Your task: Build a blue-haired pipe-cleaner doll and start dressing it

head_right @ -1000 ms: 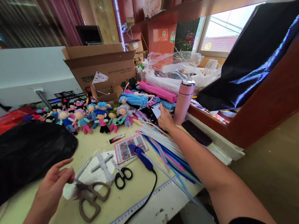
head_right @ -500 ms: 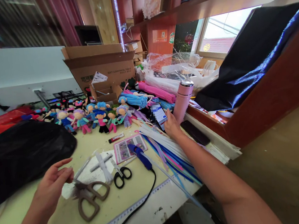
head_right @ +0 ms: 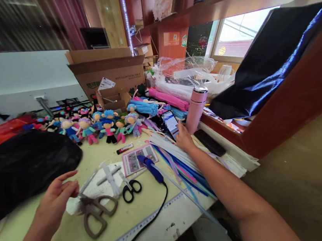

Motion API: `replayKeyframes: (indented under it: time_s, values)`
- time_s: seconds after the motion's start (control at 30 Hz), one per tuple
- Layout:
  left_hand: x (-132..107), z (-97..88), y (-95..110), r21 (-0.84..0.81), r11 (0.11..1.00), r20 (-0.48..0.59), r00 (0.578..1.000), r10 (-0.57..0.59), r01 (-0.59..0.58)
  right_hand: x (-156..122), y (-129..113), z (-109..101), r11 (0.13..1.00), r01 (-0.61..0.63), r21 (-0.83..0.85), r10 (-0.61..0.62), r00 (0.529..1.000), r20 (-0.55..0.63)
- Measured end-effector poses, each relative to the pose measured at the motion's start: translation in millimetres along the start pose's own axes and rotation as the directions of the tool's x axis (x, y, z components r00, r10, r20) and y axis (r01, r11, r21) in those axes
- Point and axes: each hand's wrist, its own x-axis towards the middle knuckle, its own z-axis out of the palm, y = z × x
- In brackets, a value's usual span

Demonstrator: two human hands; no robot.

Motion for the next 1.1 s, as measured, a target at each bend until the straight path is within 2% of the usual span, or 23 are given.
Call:
replayKeyframes:
  time_s: [0.13,0.3,0.43,0.53,0.63,0.73,0.87,1.0,1.1]
  values:
    - [0.5,-1.1,-1.9,-0.012,1.000,0.000,1.000,0.001,-0.001,1.9,-3.1,-8.1,1.000,-0.019,-0.003,0.019,1.000,-0.012]
    - [0.5,-2.6,-4.5,-0.018,0.999,0.013,0.999,0.030,-0.030,4.0,-16.0,-36.2,0.995,-0.100,0.010,0.101,0.995,-0.026]
    - [-1.1,-2.6,-2.4,-0.027,0.999,0.027,0.999,0.040,-0.040,7.1,-38.4,-64.7,0.980,-0.186,0.073,0.184,0.982,0.027]
    - [-1.2,-2.4,-2.5,-0.038,0.998,0.040,0.998,0.053,-0.051,15.4,-65.4,-88.0,0.977,-0.184,0.109,0.181,0.983,0.040]
    - [0.5,-1.9,-6.8,-0.034,0.997,0.052,0.996,0.074,-0.072,29.8,-104.3,-113.8,0.990,-0.105,0.093,0.105,0.994,0.007]
    - [2.1,-1.9,-12.0,-0.007,0.994,0.055,0.993,0.107,-0.107,45.0,-154.1,-138.4,0.997,0.037,0.066,-0.037,0.999,-0.001]
    - [-0.4,-2.0,-11.4,0.073,0.984,0.049,0.986,0.160,-0.163,56.9,-230.4,-158.8,0.967,0.248,0.061,-0.250,0.968,0.029]
    - [-6.8,-1.5,-4.6,0.180,0.962,0.057,0.979,0.197,-0.204,53.7,-311.3,-155.8,0.922,0.385,0.038,-0.385,0.906,0.178]
    - [-9.8,-1.8,-1.8,0.150,0.963,0.078,0.974,0.215,-0.224,37.0,-363.0,-133.0,0.908,0.416,0.039,-0.414,0.881,0.230]
